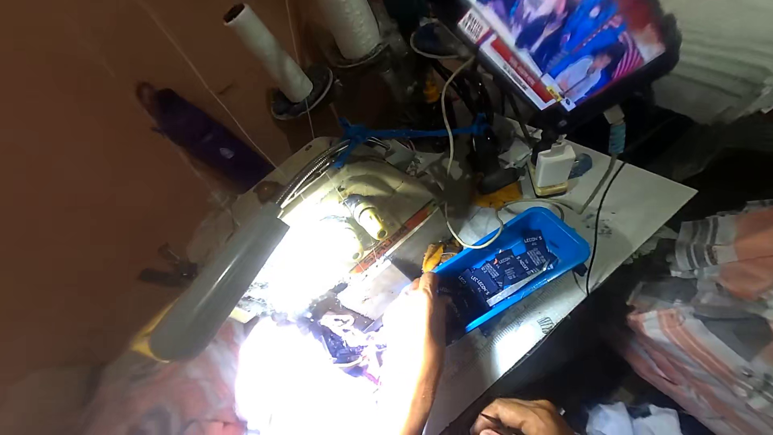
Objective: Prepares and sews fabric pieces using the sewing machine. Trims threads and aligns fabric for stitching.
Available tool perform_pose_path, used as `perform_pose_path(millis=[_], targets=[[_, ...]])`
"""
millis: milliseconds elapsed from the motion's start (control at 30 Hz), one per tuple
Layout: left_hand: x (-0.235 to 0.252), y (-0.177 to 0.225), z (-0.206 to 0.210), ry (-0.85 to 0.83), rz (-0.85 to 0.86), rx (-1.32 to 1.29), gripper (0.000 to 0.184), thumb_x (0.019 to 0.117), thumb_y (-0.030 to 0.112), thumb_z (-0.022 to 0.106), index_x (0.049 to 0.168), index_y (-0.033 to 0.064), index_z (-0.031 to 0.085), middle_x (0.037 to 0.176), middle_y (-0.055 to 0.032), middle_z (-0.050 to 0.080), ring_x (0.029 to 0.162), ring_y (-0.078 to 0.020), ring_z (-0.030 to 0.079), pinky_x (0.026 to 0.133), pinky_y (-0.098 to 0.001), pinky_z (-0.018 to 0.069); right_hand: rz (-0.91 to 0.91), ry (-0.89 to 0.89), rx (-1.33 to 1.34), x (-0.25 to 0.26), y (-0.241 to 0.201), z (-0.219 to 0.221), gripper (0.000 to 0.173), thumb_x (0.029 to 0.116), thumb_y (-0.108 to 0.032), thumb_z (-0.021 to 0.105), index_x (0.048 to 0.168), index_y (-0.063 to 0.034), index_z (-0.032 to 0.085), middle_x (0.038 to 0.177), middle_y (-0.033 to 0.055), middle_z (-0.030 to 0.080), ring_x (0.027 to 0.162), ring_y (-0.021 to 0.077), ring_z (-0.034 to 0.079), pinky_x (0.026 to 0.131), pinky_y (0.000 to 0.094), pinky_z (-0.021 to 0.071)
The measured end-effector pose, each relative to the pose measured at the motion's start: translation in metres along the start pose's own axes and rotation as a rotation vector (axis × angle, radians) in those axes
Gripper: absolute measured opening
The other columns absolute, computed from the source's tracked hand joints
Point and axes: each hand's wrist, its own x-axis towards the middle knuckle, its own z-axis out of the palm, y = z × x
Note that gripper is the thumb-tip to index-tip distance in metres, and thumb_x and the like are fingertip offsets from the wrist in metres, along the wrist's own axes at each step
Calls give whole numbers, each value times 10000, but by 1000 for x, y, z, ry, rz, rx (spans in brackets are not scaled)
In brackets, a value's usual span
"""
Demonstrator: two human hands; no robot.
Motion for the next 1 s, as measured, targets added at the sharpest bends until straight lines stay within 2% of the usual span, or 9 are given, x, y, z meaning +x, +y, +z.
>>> perform_pose_path(millis=[100,133,200,300,400,533,633,733,1000], targets=[[-11,-21,9,304,243,-188,200,877,115,721,1044,5,739,779,-68,710,671,-114,664,648,-258,542,1,7,45,7,0,-3,172,963,-47,620,947,90,723,797,174,715,693,124,657,685,224,515],[-17,-26,10,388,332,-277,177,864,98,716,1008,-3,741,774,-50,704,677,-42,638,659,-163,518,4,12,74,10,-2,-3,175,966,-49,611,940,92,712,785,160,707,685,90,643,676,198,501],[-36,-31,1,440,411,-427,97,879,70,709,940,-2,727,837,-52,719,787,12,662,761,-101,527,4,38,151,17,-5,-3,193,979,-64,598,922,93,693,759,121,695,676,21,626,669,153,488],[-73,-41,-8,468,437,-496,55,903,77,712,881,32,690,957,-44,740,984,13,670,888,-114,519,-34,56,334,30,-13,0,218,1015,-97,567,965,71,697,773,19,697,683,-68,604,666,108,498],[-108,-52,-18,485,454,-428,86,897,108,730,838,60,691,967,-25,736,1048,36,653,959,-104,485,-109,27,491,47,-21,7,250,1042,-231,560,997,-10,666,753,-115,635,602,-162,439,545,47,359],[-137,-65,-21,500,455,-470,55,920,81,731,890,44,705,1021,-31,712,1086,30,635,1000,-116,473,-218,-56,464,64,-30,27,105,934,-111,678,920,-9,659,741,-75,603,620,-131,460,562,45,376],[-148,-79,-15,495,346,-723,51,949,140,718,987,140,752,1178,107,680,1148,65,600,1009,-129,494,-197,-71,476,63,-36,47,52,903,-38,676,892,0,643,729,-73,589,630,-123,471,576,50,389],[-154,-79,-6,551,125,-1040,134,901,177,761,1006,253,794,1125,203,679,1036,84,629,878,-107,540,-146,-18,471,55,-45,65,34,893,9,661,900,40,650,747,-39,641,658,-104,531,617,72,443],[-163,-88,-9,559,-3,-1324,214,861,37,764,1008,192,773,1008,126,726,898,23,689,815,-152,589,-166,-25,324,47,-56,79,92,880,21,663,925,98,686,748,15,665,635,-105,508,607,62,427]])
